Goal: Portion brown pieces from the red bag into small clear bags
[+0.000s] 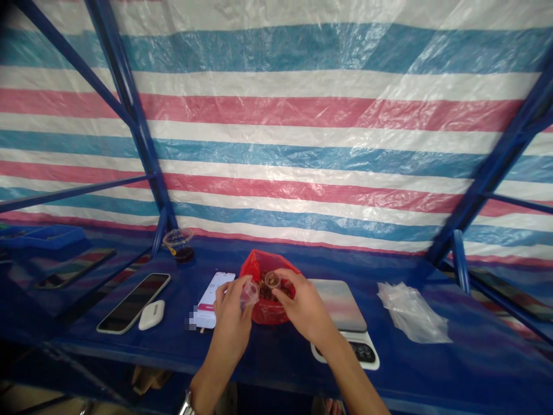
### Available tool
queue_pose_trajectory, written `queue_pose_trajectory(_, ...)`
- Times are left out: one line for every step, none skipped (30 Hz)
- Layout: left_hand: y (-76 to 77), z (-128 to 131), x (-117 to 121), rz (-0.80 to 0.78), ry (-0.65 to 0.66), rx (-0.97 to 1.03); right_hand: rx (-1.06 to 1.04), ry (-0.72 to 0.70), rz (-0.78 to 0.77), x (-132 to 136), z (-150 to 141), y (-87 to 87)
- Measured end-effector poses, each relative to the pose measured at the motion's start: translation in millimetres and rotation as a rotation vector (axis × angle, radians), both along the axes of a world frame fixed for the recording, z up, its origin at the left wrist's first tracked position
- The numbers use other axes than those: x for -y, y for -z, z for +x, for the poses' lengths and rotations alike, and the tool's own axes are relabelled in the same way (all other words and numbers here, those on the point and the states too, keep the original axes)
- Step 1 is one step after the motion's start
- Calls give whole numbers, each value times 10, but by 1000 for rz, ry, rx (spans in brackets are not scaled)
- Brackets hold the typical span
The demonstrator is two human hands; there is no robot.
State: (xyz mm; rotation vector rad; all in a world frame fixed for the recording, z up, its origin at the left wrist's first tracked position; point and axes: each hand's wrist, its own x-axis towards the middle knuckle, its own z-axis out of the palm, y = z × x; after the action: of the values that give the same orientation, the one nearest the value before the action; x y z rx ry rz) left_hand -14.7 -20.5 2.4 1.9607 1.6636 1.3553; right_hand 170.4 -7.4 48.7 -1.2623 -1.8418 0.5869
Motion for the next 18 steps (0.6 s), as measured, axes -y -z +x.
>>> queue_pose_trajectory(26,7,-5,-6,7,-14,-10,-13,4,48,-6,-43)
queue_pose_trajectory(46,18,-6,-8,14,-25,-10,-28,11,95,-17,-86)
queue_pose_trajectory(60,31,-4,-8,24,-36,-4,-44,20,138,-31,-126)
queue_pose_trajectory(64,46,3,-6,38,-47,10,-62,28,175,-44,-160)
queue_pose_trajectory(61,62,13,-3,54,-55,30,-79,35,206,-56,-186)
queue_pose_trajectory(50,80,27,2,67,-60,51,-91,40,231,-63,-204)
queue_pose_trajectory(34,98,42,6,79,-62,72,-98,45,250,-65,-214)
queue_pose_trajectory(15,115,58,8,92,-61,93,-100,49,263,-63,-216)
queue_pose_trajectory(-5,132,74,9,104,-58,110,-97,55,272,-57,-212)
queue_pose_trajectory(-24,149,87,5,113,-54,122,-93,61,278,-50,-203)
queue_pose_trajectory(-41,164,98,-3,124,-51,131,-93,70,282,-44,-192)
queue_pose_trajectory(-57,179,107,-12,142,-50,136,-101,77,283,-39,-181)
queue_pose_trajectory(-70,193,113,-21,163,-49,136,-118,84,284,-37,-170)
queue_pose_trajectory(-83,207,118,-31,184,-46,128,-140,92,285,-38,-163)
queue_pose_trajectory(-96,221,122,-40,198,-39,114,-160,102,287,-41,-159)
queue_pose_trajectory(-108,234,125,-49,206,-28,96,-174,110,290,-45,-160)
queue_pose_trajectory(-120,246,130,-60,207,-14,80,-183,113,296,-50,-166)
queue_pose_trajectory(-131,257,134,-74,205,-1,66,-191,110,305,-54,-178)
